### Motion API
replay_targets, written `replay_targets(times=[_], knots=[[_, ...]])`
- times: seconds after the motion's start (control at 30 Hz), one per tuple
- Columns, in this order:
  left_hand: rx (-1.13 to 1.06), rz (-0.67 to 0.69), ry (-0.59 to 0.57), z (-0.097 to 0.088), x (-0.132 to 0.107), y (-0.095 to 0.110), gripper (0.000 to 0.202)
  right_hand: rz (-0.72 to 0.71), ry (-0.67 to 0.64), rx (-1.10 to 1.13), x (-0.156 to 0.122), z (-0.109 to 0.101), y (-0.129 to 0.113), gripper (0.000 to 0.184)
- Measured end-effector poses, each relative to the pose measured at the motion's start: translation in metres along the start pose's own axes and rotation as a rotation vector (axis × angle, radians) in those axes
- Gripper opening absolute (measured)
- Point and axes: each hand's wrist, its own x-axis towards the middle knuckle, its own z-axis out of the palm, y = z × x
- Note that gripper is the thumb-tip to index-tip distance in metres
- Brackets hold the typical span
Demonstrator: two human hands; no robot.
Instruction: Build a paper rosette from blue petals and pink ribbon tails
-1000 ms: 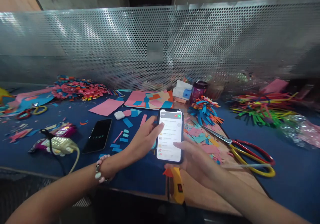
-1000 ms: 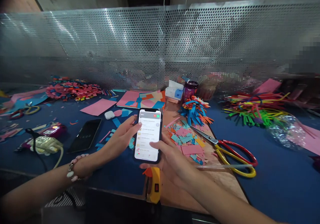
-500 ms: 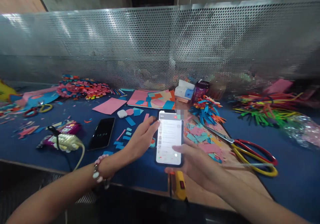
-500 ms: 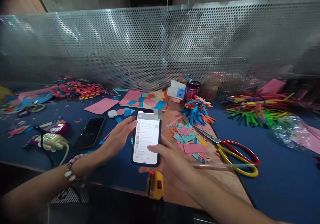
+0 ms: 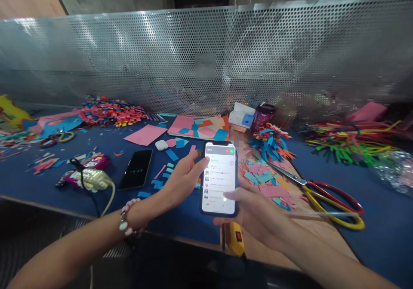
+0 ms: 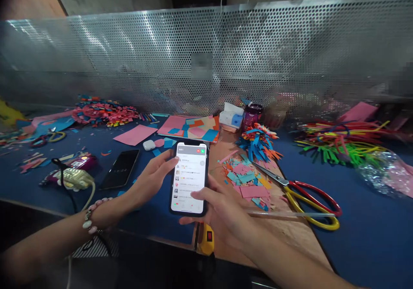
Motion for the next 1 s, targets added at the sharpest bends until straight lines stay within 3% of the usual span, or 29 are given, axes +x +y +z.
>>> replay_targets(times=[0.37, 0.57, 0.77, 1.0], knots=[[-0.009, 0.007, -0.003, -0.002, -0.003, 0.001, 0.03, -0.017, -0.016, 0.001, 0.0, 0.002, 0.003, 0.038], [0.087, 0.006, 0.029, -0.004, -0.002, 0.007, 0.03, -0.008, -0.013, 0.024, -0.003, 0.004, 0.004, 0.049], [0.2, -0.049, 0.058, -0.007, 0.005, 0.008, 0.041, -0.027, -0.024, 0.015, -0.011, 0.01, 0.007, 0.048], [0.186, -0.026, 0.062, -0.003, 0.001, 0.012, 0.044, -0.028, -0.046, 0.029, -0.017, 0.014, 0.008, 0.055]])
